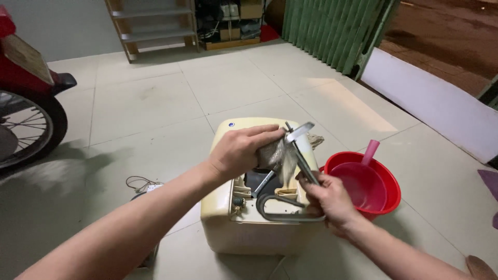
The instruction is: Inspecting and cleaning the heating element of a water heater using a cloth.
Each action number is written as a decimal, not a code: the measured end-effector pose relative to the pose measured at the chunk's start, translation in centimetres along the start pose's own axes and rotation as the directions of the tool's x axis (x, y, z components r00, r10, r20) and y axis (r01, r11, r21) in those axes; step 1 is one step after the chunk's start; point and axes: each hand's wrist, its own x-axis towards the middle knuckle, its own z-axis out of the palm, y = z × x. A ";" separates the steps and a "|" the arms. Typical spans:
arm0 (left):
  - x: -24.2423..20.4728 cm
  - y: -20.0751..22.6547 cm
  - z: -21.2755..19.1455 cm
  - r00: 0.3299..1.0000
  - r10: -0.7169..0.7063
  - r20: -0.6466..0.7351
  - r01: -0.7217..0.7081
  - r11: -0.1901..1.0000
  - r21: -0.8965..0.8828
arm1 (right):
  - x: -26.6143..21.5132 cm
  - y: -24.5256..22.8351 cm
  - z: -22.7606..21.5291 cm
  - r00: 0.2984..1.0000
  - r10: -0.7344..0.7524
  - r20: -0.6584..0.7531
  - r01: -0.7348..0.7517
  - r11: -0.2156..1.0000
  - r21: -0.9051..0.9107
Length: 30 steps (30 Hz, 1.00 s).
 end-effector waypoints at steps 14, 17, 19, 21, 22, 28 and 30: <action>1.8 1.9 -4.9 0.661 -0.746 0.077 0.720 0.603 -0.344 | 0.1 2.9 1.4 0.999 0.012 0.037 -0.014 0.999 0.035; 1.9 2.5 -4.1 0.836 -0.530 0.142 0.531 0.715 -0.455 | 0.2 3.7 1.1 0.998 0.031 0.050 -0.031 1.000 0.004; 1.3 3.0 -2.2 0.843 -0.487 0.228 0.507 0.579 -0.639 | 1.0 4.4 0.6 0.996 0.052 0.067 -0.052 0.999 0.005; 1.3 4.0 -1.3 0.856 -0.422 0.299 0.473 0.402 -0.784 | 1.0 4.7 0.6 0.994 0.070 0.082 -0.070 0.998 0.005; 1.6 4.7 -1.4 0.790 -0.488 0.371 0.562 0.337 -0.755 | 0.8 4.6 0.9 0.997 -0.009 0.083 0.004 0.999 0.053; 2.2 5.2 -0.1 0.607 -0.573 0.551 0.679 0.015 -0.734 | -0.5 3.2 1.5 0.990 -0.020 0.136 0.024 0.999 -0.027; 2.4 5.4 -0.2 0.559 -0.586 0.586 0.691 -0.062 -0.721 | -1.3 2.1 2.2 0.988 0.050 0.149 -0.044 0.998 -0.037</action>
